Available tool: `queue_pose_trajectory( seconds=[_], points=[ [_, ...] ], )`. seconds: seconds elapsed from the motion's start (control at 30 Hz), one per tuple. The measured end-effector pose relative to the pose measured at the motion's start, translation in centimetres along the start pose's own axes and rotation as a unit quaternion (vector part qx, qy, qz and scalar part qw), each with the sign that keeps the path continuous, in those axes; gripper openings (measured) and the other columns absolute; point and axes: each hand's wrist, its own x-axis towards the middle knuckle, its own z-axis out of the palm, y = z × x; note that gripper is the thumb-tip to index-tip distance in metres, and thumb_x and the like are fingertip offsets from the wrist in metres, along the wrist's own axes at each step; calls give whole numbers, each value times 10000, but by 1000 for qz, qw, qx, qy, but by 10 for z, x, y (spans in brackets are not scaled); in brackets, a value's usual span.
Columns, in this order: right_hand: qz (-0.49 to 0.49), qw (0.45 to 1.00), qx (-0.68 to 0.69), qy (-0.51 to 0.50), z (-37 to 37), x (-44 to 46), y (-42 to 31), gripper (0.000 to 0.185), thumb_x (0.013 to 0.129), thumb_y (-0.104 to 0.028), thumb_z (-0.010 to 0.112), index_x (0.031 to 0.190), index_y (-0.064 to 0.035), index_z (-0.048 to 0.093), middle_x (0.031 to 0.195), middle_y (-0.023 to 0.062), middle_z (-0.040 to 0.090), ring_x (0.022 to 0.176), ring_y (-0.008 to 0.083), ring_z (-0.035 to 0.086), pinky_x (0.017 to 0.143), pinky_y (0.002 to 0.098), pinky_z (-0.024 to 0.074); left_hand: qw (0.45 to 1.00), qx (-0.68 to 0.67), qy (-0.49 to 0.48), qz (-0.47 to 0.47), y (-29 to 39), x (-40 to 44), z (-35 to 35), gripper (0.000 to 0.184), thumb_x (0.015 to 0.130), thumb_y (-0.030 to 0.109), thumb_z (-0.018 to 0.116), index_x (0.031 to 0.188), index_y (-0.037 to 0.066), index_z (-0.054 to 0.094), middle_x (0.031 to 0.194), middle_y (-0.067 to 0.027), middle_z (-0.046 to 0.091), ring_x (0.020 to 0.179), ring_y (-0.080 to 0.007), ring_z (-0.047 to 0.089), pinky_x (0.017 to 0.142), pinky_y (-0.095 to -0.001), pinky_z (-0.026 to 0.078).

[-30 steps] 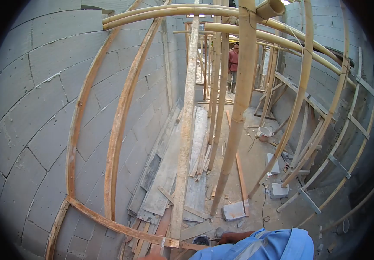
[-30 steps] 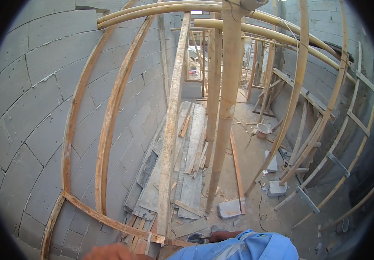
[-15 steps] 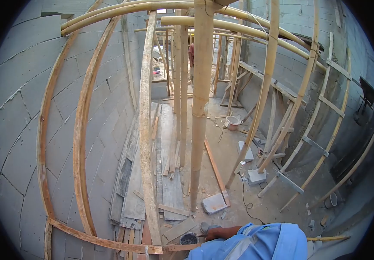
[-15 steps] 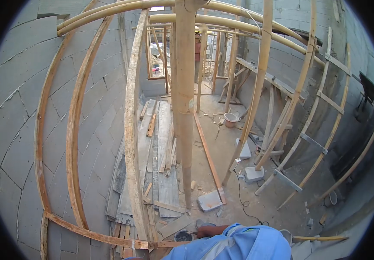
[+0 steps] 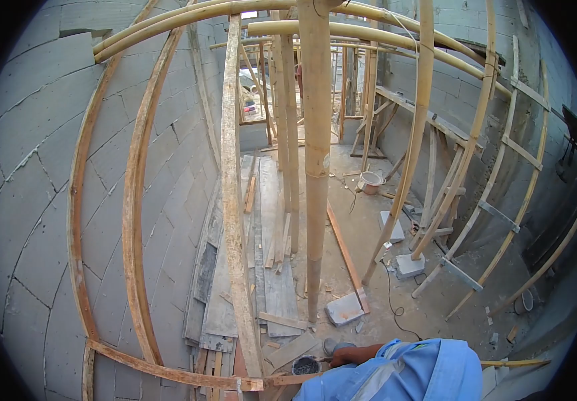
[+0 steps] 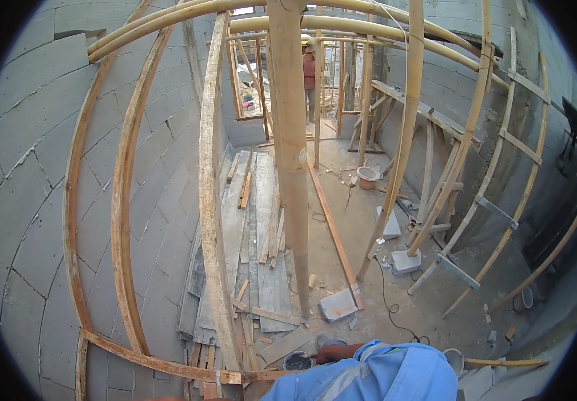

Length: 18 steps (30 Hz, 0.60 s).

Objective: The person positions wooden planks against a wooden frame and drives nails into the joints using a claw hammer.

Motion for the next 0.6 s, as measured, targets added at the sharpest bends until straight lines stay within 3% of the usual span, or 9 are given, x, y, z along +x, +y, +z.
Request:
queue_pose_trajectory(
  seconds=[0.07,0.13,0.17,0.2,0.27,0.37,0.4,0.5,0.6],
  points=[
    [-7,1000,6,12,-15,-14,-16,582,941,-528,552,1148,-5,701,1116,255,694,1072,388,667,956,494,480,997,69,39,3,5,-15,0,793,781,505,824,1329,-14,580,964,-144,678,837,-361,664,836,-470,550],
    [-1,1000,13,15,-20,-17,-20,581,940,-527,553,1147,-5,702,1114,255,694,1069,388,667,954,494,480,915,232,326,-41,-16,-34,9,336,963,292,675,1139,16,598,752,-14,506,697,-98,530,621,-302,451],
    [7,1000,15,14,-20,-16,-19,580,939,-527,553,1146,-5,702,1113,255,694,1068,388,667,952,494,481,867,275,409,-75,-24,-56,4,311,960,248,675,1156,19,597,762,-21,525,688,-106,532,632,-300,454],
    [15,1000,17,14,-20,-13,-19,580,939,-527,554,1146,-6,702,1112,254,694,1067,389,667,951,494,481,807,316,486,-109,-32,-84,-6,293,957,204,676,1172,21,597,772,-27,544,678,-114,533,643,-298,457],
    [34,999,25,14,-19,-10,-22,579,938,-526,555,1144,-6,702,1111,254,695,1065,389,668,949,493,482,533,564,552,-304,-45,-128,-26,429,834,106,769,1196,-47,595,934,-121,627,818,-240,619,796,-354,529],
    [64,997,34,11,-18,-3,-19,577,936,-525,557,1142,-6,703,1108,254,695,1062,389,668,946,493,483,347,793,379,-328,-54,-167,-41,550,791,85,783,1266,-61,548,1134,-164,590,1021,-314,598,924,-404,496],
    [75,996,37,10,-18,1,-17,576,936,-524,557,1142,-7,703,1107,254,695,1060,389,669,945,493,483,332,790,384,-342,-54,-184,-42,676,750,141,808,1341,-22,523,1187,-154,558,1086,-312,549,933,-430,465],
    [105,994,41,3,-26,3,-22,574,934,-523,559,1140,-7,704,1105,253,696,1057,389,669,942,493,484,334,745,397,-420,-53,-176,-37,737,740,191,841,1348,-40,496,1202,-196,570,1105,-357,589,939,-439,495],
    [124,991,41,-1,-29,10,-20,573,932,-522,561,1138,-7,705,1102,253,696,1054,389,670,939,492,485,294,769,336,-457,-51,-181,-39,733,737,259,849,1331,-24,525,1133,-210,630,1034,-390,640,866,-453,525]
  ],
)
